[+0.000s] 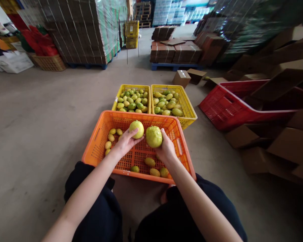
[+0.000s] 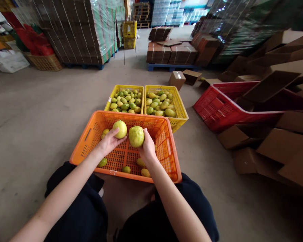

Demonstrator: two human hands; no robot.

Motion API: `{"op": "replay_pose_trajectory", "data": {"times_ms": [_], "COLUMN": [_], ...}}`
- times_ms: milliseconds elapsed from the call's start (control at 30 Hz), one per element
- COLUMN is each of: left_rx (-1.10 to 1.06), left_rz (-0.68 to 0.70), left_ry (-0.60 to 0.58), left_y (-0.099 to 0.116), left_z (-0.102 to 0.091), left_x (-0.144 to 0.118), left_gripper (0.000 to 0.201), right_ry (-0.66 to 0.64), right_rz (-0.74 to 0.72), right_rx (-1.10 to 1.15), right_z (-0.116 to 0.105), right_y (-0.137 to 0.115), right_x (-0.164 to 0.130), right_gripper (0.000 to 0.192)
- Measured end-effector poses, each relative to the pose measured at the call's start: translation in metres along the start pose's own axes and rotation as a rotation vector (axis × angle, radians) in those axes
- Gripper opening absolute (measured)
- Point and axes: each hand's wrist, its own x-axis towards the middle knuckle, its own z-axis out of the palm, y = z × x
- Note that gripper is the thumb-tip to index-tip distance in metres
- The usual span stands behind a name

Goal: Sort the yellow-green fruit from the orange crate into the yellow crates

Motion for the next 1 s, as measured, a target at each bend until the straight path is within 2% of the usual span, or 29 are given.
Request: {"op": "replay_pose_trajectory", "data": {"times_ms": [67,167,233,300,433,567,667,733,833,867,933,1000], "left_rx": [0.020,0.021,0.013,0.015,0.006,-0.100,-0.117,-0.004,0.395,0.466,0.593,0.839], "left_rz": [-0.033,-0.119,-0.120,-0.116,-0.195,-0.181,-0.179,-0.233,-0.380,-0.412,-0.461,-0.411], "left_ry": [0.018,0.008,-0.001,0.011,0.018,-0.010,0.007,0.053,0.151,0.158,0.163,0.121], "left_y": [-0.002,-0.002,-0.002,-0.001,0.002,0.003,-0.005,-0.019,-0.048,-0.057,-0.069,-0.068], "left_z": [-0.001,-0.004,-0.004,-0.005,-0.005,-0.007,-0.015,-0.026,-0.046,-0.052,-0.061,-0.060], "left_x": [0.001,0.003,0.003,0.003,-0.001,-0.003,0.004,0.011,0.019,0.019,0.017,0.014], "left_gripper": [0.027,0.042,0.046,0.045,0.047,0.039,0.035,0.033,0.034,0.035,0.037,0.041], "right_ry": [-0.071,-0.190,-0.232,-0.254,-0.304,-0.333,-0.302,-0.247,-0.162,-0.153,-0.180,-0.243], "right_rz": [0.044,0.086,0.121,0.187,0.331,0.318,0.293,0.294,0.291,0.288,0.271,0.245], "right_rx": [0.014,0.034,0.053,0.084,0.109,0.136,0.217,0.277,0.327,0.334,0.336,0.313], "right_z": [0.001,0.002,0.002,0.001,-0.001,-0.004,-0.005,-0.006,-0.008,-0.009,-0.012,-0.014], "right_y": [-0.003,-0.008,-0.012,-0.016,-0.022,-0.023,-0.025,-0.030,-0.040,-0.044,-0.051,-0.058], "right_x": [-0.004,-0.010,-0.012,-0.012,-0.011,-0.011,-0.011,-0.011,-0.009,-0.008,-0.008,-0.009], "right_gripper": [0.026,0.023,0.021,0.027,0.043,0.033,0.026,0.026,0.023,0.021,0.019,0.018]}}
